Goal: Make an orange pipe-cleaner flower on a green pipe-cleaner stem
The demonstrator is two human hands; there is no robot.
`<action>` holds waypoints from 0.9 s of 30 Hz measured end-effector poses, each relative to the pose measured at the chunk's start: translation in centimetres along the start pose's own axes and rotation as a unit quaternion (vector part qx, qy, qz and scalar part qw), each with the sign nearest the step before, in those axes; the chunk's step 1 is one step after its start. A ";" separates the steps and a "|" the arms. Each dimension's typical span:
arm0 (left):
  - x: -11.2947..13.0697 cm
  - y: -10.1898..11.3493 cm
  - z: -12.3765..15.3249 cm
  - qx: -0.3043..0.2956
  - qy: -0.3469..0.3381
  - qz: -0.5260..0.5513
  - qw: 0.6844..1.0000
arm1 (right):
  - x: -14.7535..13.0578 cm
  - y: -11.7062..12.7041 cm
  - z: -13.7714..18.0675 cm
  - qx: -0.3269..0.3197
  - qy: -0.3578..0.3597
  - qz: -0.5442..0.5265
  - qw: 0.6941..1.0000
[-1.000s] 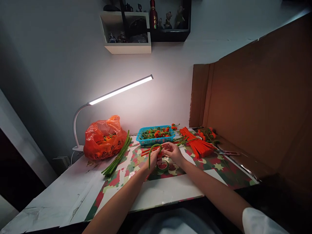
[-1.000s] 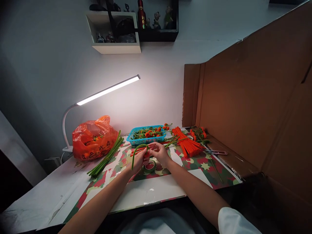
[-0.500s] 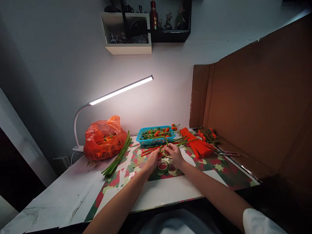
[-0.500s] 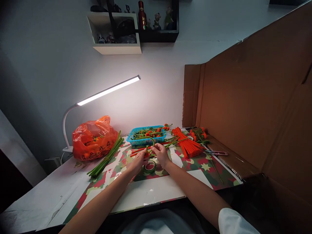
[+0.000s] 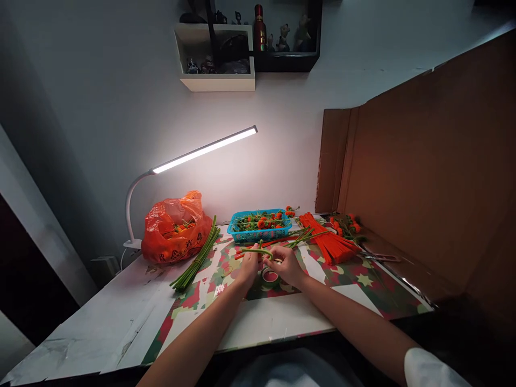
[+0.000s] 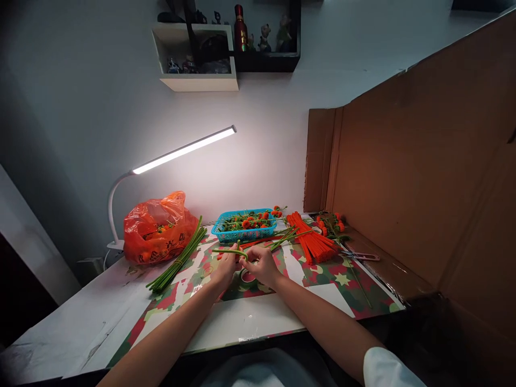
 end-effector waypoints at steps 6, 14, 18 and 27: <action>1.1 -0.8 1.0 -0.068 -0.045 -0.085 0.993 | -0.4 -0.2 0.2 -0.022 0.025 0.036 0.999; 0.3 -0.4 0.7 -0.052 -0.013 -0.037 0.998 | -1.9 1.6 -0.1 -0.012 0.232 0.261 0.937; 0.2 -0.3 0.5 -0.074 0.027 -0.010 0.997 | -1.8 1.9 -0.3 -0.023 0.328 0.423 0.844; 0.5 -0.3 0.3 -0.083 0.137 0.046 0.986 | -0.3 1.5 -0.6 -0.018 0.278 0.467 0.839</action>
Point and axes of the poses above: each hand's wrist, its own z-axis away from the middle knuckle, its own y-axis out of the back of the hand, x = y × z, the point moved 2 cm from there along -z, towards the middle knuckle, and after that the axes turned 15 degrees about z, right-handed, at the moved point
